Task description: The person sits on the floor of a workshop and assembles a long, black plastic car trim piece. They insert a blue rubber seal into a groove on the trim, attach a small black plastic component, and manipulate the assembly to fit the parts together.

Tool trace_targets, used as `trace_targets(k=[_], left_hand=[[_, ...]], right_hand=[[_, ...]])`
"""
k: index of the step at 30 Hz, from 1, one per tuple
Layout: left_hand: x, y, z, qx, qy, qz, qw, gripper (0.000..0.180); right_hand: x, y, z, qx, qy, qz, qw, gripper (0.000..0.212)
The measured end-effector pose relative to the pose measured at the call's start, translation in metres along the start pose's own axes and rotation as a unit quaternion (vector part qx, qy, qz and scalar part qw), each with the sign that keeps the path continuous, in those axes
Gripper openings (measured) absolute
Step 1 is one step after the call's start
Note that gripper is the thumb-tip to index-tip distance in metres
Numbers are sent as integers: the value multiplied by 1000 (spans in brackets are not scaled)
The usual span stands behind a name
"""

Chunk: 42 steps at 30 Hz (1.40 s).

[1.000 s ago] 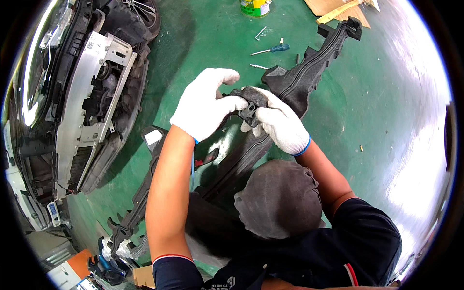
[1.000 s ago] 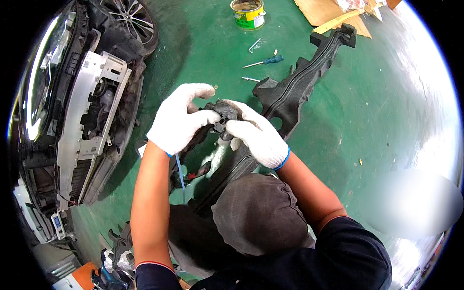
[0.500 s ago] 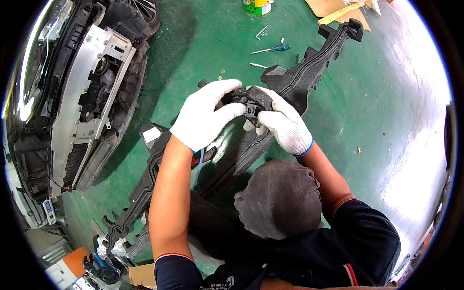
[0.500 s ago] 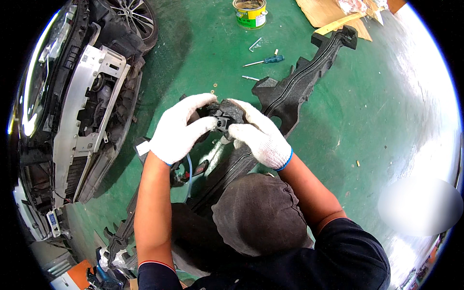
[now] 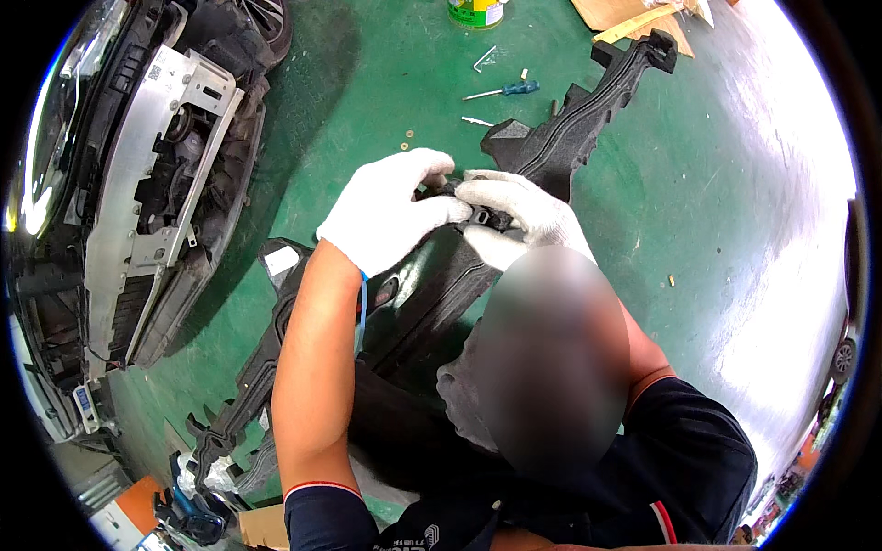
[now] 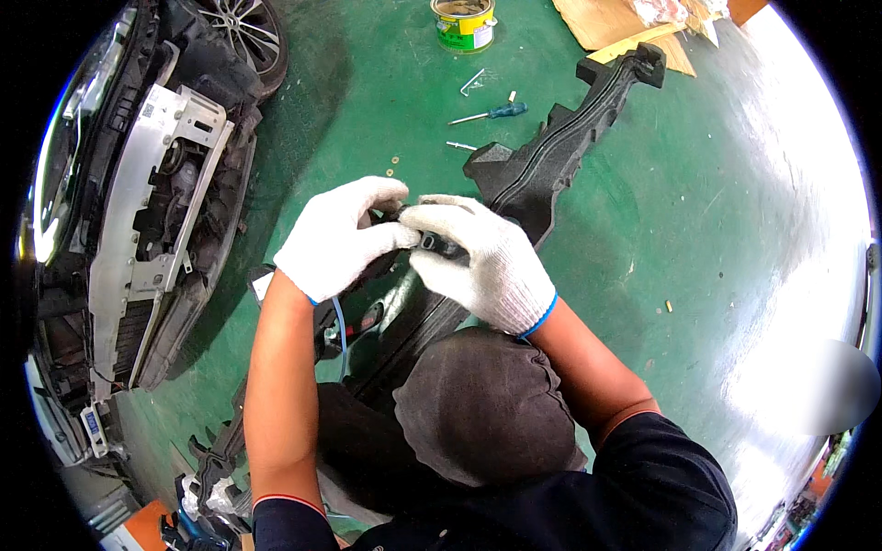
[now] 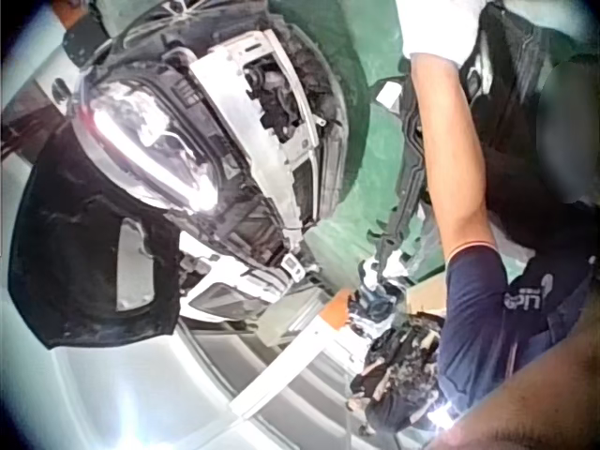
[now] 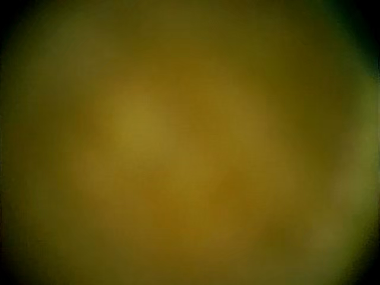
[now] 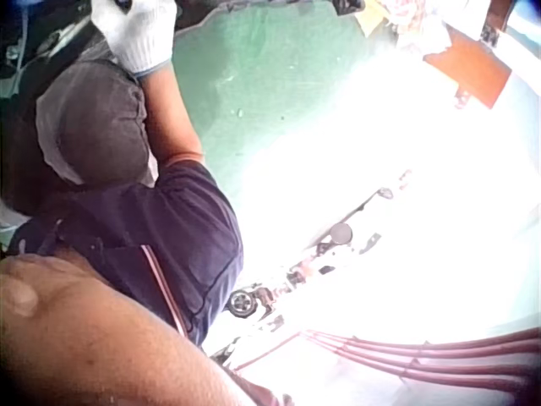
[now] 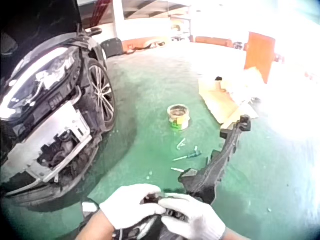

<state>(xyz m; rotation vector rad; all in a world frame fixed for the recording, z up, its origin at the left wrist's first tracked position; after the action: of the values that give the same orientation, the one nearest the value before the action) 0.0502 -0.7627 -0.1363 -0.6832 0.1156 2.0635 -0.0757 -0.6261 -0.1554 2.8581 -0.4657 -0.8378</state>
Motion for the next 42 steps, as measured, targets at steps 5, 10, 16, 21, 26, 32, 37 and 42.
trace_targets(k=[5,10,16,21,26,32,37,42], left_hand=[[5,-24,1,118,42,190,974,53],[67,-82,-52,-99,-426,244,866,31],[135,-51,-47,-4,-843,9,538,40],[144,-47,-38,50,-890,-33,452,43],[152,-43,-55,22,-864,22,502,37],[155,-44,-53,-6,-860,57,508,13],[154,-45,-47,-3,-863,56,501,15],[151,-46,-43,-16,-857,70,510,16]], right_hand=[[-6,5,2,-21,-28,34,999,25],[-10,7,14,-13,-56,-9,998,23],[-10,22,0,54,-28,-147,987,22],[-27,32,-19,-94,-189,-144,967,21],[-25,35,-42,-232,-332,-109,908,17],[-16,27,-44,-282,-423,-177,842,20],[-11,20,-49,-289,-470,-186,813,17],[-7,20,-51,-290,-481,-213,799,16]])
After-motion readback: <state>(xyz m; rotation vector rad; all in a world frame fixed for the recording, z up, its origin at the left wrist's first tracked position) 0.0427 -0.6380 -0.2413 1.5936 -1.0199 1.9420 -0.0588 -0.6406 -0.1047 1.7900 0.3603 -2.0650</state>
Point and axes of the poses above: each hand's wrist, its own y-axis towards the middle knuckle, its own x-axis out of the palm, z = x × y, the point moved 6 cm from there along y, towards the middle knuckle, and after that the axes turned 13 degrees about -y, right-handed, at the moved point
